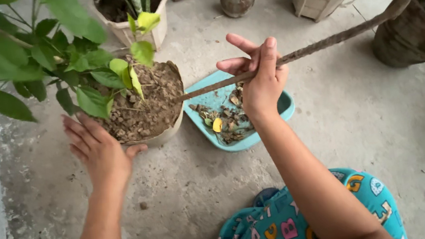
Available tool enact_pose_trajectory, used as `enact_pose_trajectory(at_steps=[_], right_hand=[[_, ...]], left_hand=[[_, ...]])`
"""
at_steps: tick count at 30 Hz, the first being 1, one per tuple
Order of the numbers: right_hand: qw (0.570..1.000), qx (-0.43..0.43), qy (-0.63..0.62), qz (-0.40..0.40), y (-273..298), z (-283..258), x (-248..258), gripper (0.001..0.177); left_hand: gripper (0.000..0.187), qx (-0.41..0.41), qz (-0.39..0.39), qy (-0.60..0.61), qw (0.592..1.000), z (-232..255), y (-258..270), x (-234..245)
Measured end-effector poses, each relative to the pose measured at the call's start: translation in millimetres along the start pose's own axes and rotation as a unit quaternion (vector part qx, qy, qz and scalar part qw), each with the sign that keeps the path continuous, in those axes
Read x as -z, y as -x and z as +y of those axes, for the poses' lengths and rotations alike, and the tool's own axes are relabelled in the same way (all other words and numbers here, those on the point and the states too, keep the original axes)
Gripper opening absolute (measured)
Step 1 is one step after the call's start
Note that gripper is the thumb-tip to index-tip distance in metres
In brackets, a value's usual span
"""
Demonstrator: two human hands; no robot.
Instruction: The person removes dry leaves and debris from a potted plant by hand and places them into a blue tray. They then use a wooden stick to loosen the soil around the plant's base.
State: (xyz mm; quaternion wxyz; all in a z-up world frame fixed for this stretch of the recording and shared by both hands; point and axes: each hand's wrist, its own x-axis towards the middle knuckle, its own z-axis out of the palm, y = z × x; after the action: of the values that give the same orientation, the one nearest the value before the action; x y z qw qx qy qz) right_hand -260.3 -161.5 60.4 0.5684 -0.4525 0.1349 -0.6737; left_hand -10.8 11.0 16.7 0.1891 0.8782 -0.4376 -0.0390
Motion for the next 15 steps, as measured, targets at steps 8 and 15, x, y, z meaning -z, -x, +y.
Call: enact_pose_trajectory(at_steps=[8, 15], right_hand=[[0.994, -0.067, -0.06, 0.054, 9.9, 11.3, -12.7, 0.019], [0.99, -0.024, -0.118, 0.069, -5.3, -15.9, -10.0, 0.031]], left_hand=[[0.116, -0.239, 0.018, -0.089, 0.967, 51.1, 67.3, -5.0], [0.113, -0.329, 0.036, -0.076, 0.941, 40.9, 39.2, -22.6]])
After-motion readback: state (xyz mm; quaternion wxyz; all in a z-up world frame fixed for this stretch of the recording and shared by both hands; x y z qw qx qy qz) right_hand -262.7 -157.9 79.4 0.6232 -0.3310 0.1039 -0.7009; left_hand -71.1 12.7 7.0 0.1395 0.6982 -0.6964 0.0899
